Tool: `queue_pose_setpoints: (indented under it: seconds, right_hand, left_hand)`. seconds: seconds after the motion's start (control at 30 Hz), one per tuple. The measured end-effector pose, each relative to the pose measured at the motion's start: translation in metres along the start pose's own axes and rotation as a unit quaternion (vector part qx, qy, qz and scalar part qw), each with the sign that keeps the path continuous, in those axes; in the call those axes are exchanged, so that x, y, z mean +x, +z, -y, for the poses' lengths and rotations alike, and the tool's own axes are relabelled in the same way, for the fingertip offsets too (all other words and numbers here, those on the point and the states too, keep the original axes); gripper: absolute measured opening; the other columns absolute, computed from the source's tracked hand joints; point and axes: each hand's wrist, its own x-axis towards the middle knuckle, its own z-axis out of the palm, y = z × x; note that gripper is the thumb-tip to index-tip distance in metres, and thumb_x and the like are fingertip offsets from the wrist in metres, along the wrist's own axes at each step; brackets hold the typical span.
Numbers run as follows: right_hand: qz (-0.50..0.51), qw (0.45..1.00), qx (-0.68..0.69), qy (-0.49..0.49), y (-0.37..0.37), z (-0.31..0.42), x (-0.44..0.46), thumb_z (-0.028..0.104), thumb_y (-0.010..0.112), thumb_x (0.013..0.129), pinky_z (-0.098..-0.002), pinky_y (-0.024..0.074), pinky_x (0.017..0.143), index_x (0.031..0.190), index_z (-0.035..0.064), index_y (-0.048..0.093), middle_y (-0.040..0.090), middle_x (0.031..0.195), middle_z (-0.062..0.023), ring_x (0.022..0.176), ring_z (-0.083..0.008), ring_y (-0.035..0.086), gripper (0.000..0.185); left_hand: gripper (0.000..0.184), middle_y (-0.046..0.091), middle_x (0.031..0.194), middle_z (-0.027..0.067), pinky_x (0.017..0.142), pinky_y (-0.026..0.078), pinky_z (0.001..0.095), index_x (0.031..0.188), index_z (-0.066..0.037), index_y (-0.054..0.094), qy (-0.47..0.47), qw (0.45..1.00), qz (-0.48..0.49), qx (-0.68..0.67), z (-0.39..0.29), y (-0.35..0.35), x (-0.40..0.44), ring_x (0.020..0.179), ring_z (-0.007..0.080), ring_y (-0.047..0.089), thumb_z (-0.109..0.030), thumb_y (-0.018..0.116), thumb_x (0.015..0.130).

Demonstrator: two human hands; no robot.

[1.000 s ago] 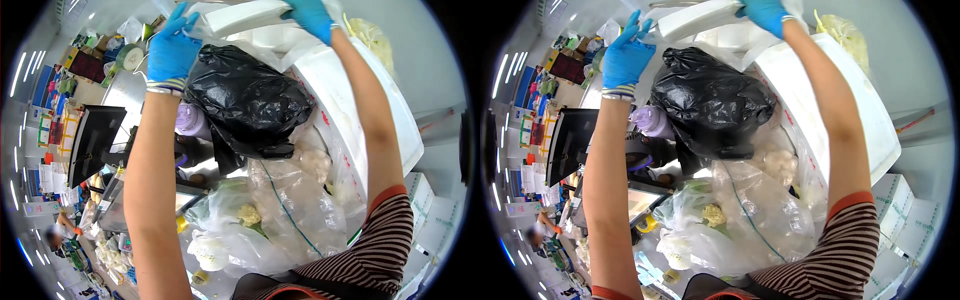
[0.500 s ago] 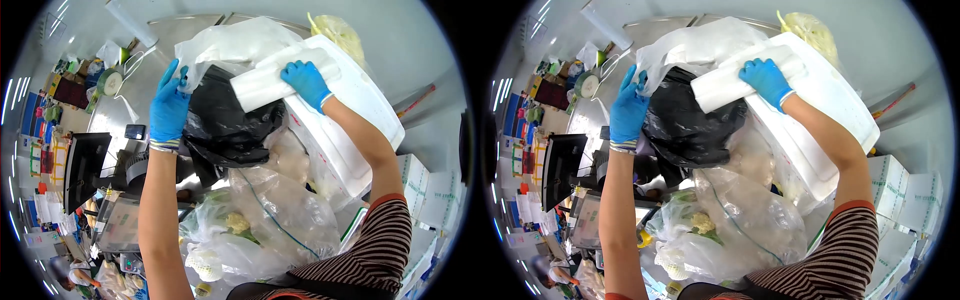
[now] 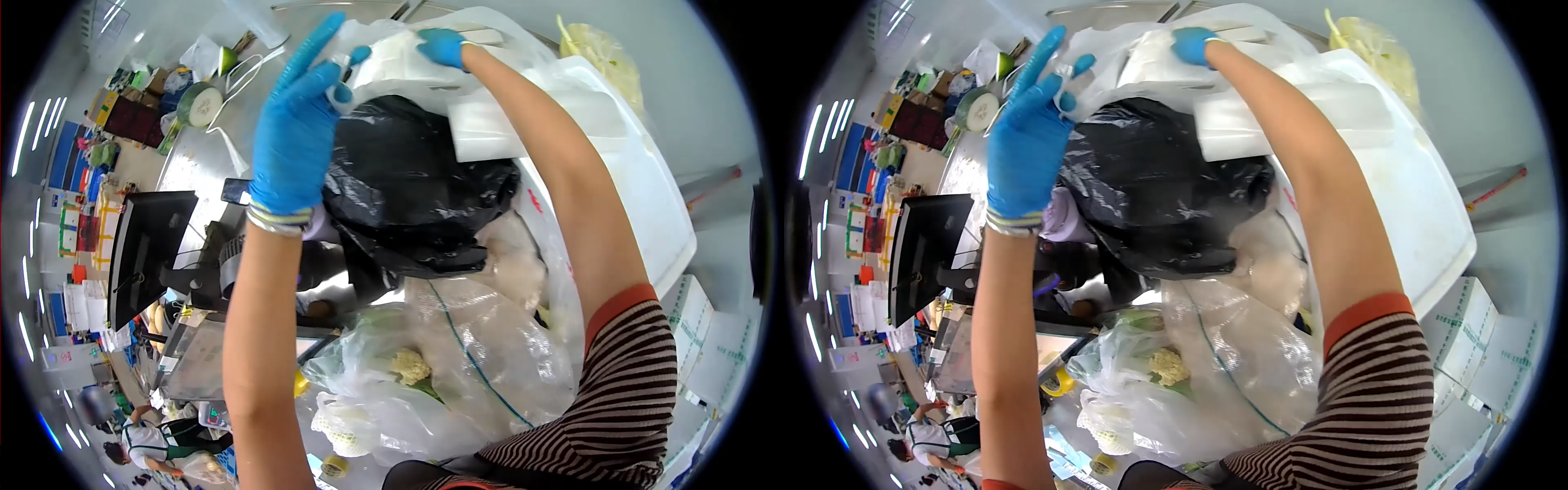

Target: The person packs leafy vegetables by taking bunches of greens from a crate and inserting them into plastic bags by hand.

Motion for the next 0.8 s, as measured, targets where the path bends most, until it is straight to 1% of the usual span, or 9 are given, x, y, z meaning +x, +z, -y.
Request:
queue_pose_setpoints:
  seconds: [0.1,0.2,0.27,0.4,0.47,0.57,0.7,0.73,0.8]
  right_hand:
    - [0.001,0.984,0.162,0.079,0.031,-0.027,0.017,0.04,0.049,0.093,-0.0369,0.0404,0.102,0.136,0.0113,0.051,0.06,0.128,-0.0161,0.113,-0.0306,0.058,0.052]
    - [0.125,0.984,0.119,0.047,0.018,-0.016,0.005,0.057,0.054,0.088,-0.0353,0.0393,0.103,0.135,0.0136,0.054,0.059,0.128,-0.0145,0.115,-0.0279,0.056,0.064]
    - [0.245,0.962,0.001,0.12,0.002,0.011,-0.001,0.068,0.055,0.082,-0.0363,0.0415,0.1,0.131,0.0155,0.059,0.059,0.128,-0.0136,0.113,-0.0271,0.058,0.072]
    - [0.319,0.923,-0.204,-0.065,0.032,0.04,-0.045,0.029,0.051,0.089,-0.0426,0.0475,0.092,0.131,0.0043,0.052,0.056,0.126,-0.0224,0.109,-0.0382,0.06,0.049]
    - [0.305,0.924,-0.222,-0.068,0.014,0.051,-0.078,0.026,0.054,0.086,-0.0426,0.0488,0.091,0.136,0.0043,0.046,0.054,0.127,-0.0238,0.107,-0.0388,0.06,0.055]
    - [0.248,0.94,-0.234,-0.034,0.005,0.071,-0.109,0.024,0.057,0.082,-0.0424,0.0508,0.089,0.144,0.0074,0.036,0.059,0.126,-0.019,0.108,-0.0369,0.061,0.067]
    - [0.334,0.891,-0.294,-0.086,-0.008,0.073,-0.084,0.018,0.063,0.078,-0.0433,0.052,0.083,0.123,0.0058,0.06,0.065,0.109,-0.0197,0.098,-0.0343,0.064,0.047]
    - [0.31,0.843,-0.353,-0.263,0.026,0.02,-0.038,0.011,0.061,0.077,-0.0444,0.0529,0.076,0.103,0.0061,0.07,0.069,0.095,-0.0174,0.087,-0.0318,0.067,0.028]
    - [0.238,0.971,-0.023,0.019,0.016,0.003,0.0,0.022,0.061,0.08,-0.0444,0.052,0.075,0.093,0.005,0.071,0.07,0.094,-0.0169,0.081,-0.0327,0.067,0.023]
  left_hand:
    - [0.049,0.054,0.132,0.0116,0.092,0.047,0.0279,0.137,0.0,0.048,0.008,0.999,-0.038,0.013,0.007,-0.011,-0.018,0.102,0.016,0.058,-0.007,0.055,0.089]
    - [0.05,0.044,0.142,0.0168,0.094,0.047,0.0294,0.141,0.001,0.041,0.188,0.936,0.068,0.29,0.02,-0.017,-0.017,0.124,0.025,0.051,-0.005,0.051,0.092]
    - [0.053,0.052,0.134,0.0126,0.095,0.044,0.0294,0.141,0.001,0.041,0.09,0.994,-0.026,0.055,0.017,-0.009,-0.007,0.117,0.0203,0.054,-0.005,0.053,0.09]
    - [0.055,0.055,0.13,0.0105,0.097,0.041,0.0297,0.141,0.001,0.04,0.044,0.995,-0.056,-0.066,0.025,-0.007,0.003,0.116,0.0176,0.052,-0.004,0.055,0.089]
    - [0.051,0.045,0.141,0.0161,0.1,0.043,0.0328,0.141,0.001,0.042,0.057,0.998,-0.013,-0.009,0.033,-0.011,-0.004,0.124,0.0237,0.051,-0.01,0.052,0.092]
    - [0.05,0.056,0.128,0.0108,0.093,0.045,0.0288,0.138,0.0,0.048,0.025,0.998,-0.042,-0.037,0.042,-0.022,-0.012,0.099,0.0146,0.057,-0.007,0.055,0.089]
    - [0.051,0.056,0.127,0.0092,0.095,0.043,0.0294,0.139,-0.002,0.046,0.022,0.997,-0.064,-0.042,0.044,-0.025,-0.021,0.1,0.0142,0.056,-0.006,0.054,0.089]
    - [0.051,0.056,0.127,0.0093,0.095,0.043,0.0294,0.139,-0.001,0.047,0.026,0.997,-0.062,-0.043,0.045,-0.024,-0.021,0.099,0.0142,0.056,-0.006,0.054,0.089]
    - [0.05,0.055,0.128,0.0095,0.094,0.044,0.0295,0.138,-0.001,0.047,0.032,0.997,-0.057,-0.044,0.048,-0.021,-0.02,0.099,0.0142,0.056,-0.006,0.054,0.089]
